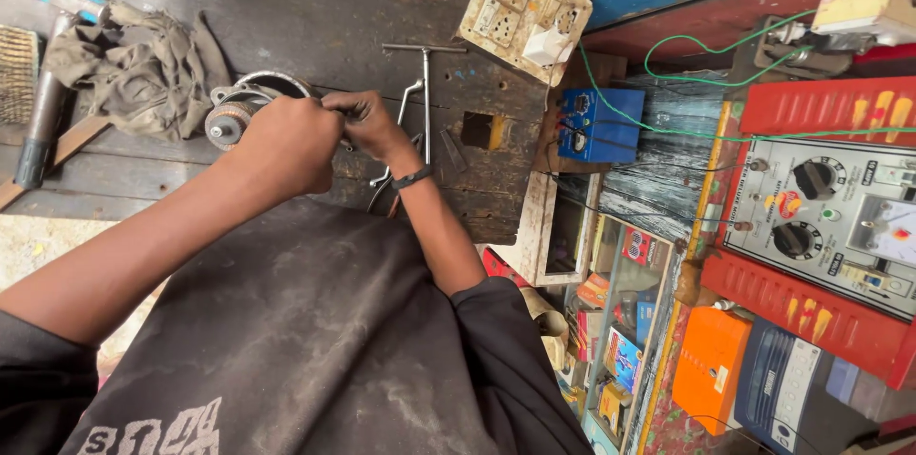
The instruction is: Disassembling, inspecting, and reassembling components of a motorcycle starter motor on a mechanical workbench.
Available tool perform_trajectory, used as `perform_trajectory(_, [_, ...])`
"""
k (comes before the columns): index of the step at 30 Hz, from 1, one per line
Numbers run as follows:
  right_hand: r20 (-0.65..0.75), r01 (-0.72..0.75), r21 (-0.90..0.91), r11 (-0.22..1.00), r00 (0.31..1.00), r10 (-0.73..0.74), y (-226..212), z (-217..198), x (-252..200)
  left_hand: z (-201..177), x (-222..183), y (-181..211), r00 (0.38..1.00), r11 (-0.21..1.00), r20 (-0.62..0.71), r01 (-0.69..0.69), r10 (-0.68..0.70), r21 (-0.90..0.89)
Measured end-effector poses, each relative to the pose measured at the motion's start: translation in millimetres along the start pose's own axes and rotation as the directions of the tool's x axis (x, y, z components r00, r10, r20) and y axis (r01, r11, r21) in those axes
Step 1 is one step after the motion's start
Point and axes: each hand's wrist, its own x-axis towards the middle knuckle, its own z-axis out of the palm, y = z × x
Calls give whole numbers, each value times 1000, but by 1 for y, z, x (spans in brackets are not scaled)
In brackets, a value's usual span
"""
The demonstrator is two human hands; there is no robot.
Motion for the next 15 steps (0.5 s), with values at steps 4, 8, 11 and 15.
perform_trajectory(4, [-43,-150,109,983,987,155,-6,9,-4,2,0,-1,999,1000,-36,11,-12,-8])
perform_trajectory(8, [-62,-198,172,965,975,212,-12,12,-5,3,-1,-2,1000,1000,-12,-4,4,1])
perform_trajectory(11, [-52,-177,189,966,980,190,-13,13,-6,1,0,0,1000,1000,-18,-4,4,2])
perform_trajectory(15, [-94,-200,177,964,971,218,1,13,-8,-1,0,0,1000,1000,12,10,-10,-11])
